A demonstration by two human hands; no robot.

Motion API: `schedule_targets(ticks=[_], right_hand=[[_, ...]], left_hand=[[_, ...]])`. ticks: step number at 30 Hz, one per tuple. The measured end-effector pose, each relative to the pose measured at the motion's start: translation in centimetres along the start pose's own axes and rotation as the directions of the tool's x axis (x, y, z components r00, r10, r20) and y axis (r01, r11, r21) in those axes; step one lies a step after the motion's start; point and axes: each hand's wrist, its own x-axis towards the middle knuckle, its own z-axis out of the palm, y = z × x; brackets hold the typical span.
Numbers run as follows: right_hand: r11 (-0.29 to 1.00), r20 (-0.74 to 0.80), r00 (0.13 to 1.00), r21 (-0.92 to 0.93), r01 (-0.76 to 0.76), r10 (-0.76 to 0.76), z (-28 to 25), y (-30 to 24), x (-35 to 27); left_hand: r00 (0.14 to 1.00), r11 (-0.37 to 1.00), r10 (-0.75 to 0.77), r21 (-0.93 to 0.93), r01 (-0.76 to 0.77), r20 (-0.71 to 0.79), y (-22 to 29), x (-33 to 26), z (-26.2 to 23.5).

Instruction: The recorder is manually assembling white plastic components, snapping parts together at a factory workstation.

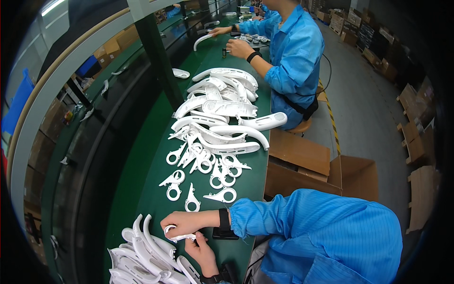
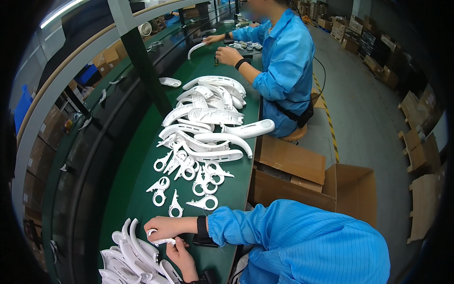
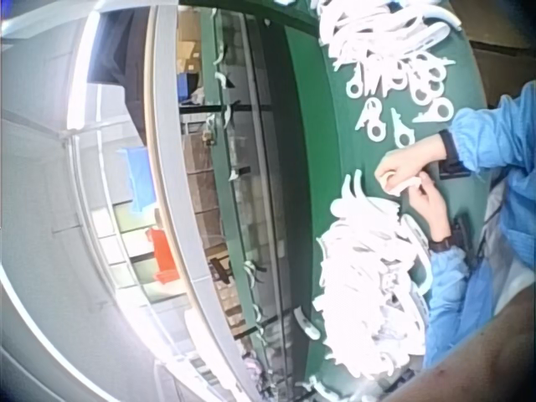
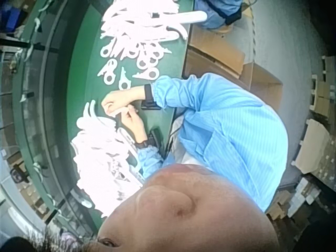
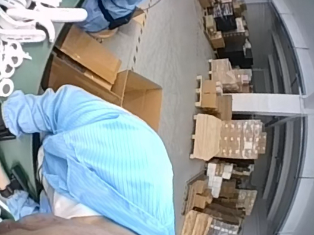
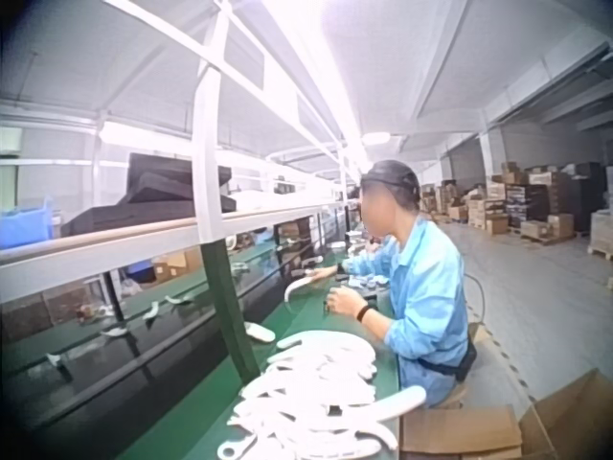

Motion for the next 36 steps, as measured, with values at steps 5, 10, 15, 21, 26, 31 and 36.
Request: schedule_targets(ticks=[5,10,15,21,26,31,36], right_hand=[[1.0,-0.005,1.0,0.009,0.018,-0.018,0.1,0.3,0.1],[0.999,-0.006,0.999,0.01,0.032,-0.032,0.0,0.3,0.2],[0.999,-0.01,0.999,0.001,0.053,-0.053,0.0,0.5,0.0],[1.0,0.005,1.0,-0.005,0.007,-0.007,0.3,0.3,-0.3],[0.992,0.008,0.992,-0.016,0.123,-0.123,-0.1,1.0,0.1],[0.979,-0.055,0.996,0.194,-0.059,0.071,-3.3,-0.6,-0.6],[0.902,0.053,0.977,0.376,-0.213,0.208,-3.8,-1.3,-0.2]], left_hand=[[1.0,1.0,0.008,-0.012,-0.008,0.0,-0.2,0.0,0.0],[0.999,0.999,0.035,0.016,-0.035,0.012,-0.6,0.2,-0.1],[1.0,1.0,0.017,0.005,-0.017,0.009,-0.3,0.0,0.2],[1.0,1.0,0.009,0.018,-0.009,0.008,0.0,-0.4,0.0],[1.0,0.999,0.011,0.036,-0.01,-0.012,0.4,-0.3,0.2],[0.998,0.983,-0.063,-0.17,0.066,0.024,0.7,0.5,0.8],[0.995,0.932,-0.055,-0.362,0.022,-0.08,0.2,0.7,0.0]])
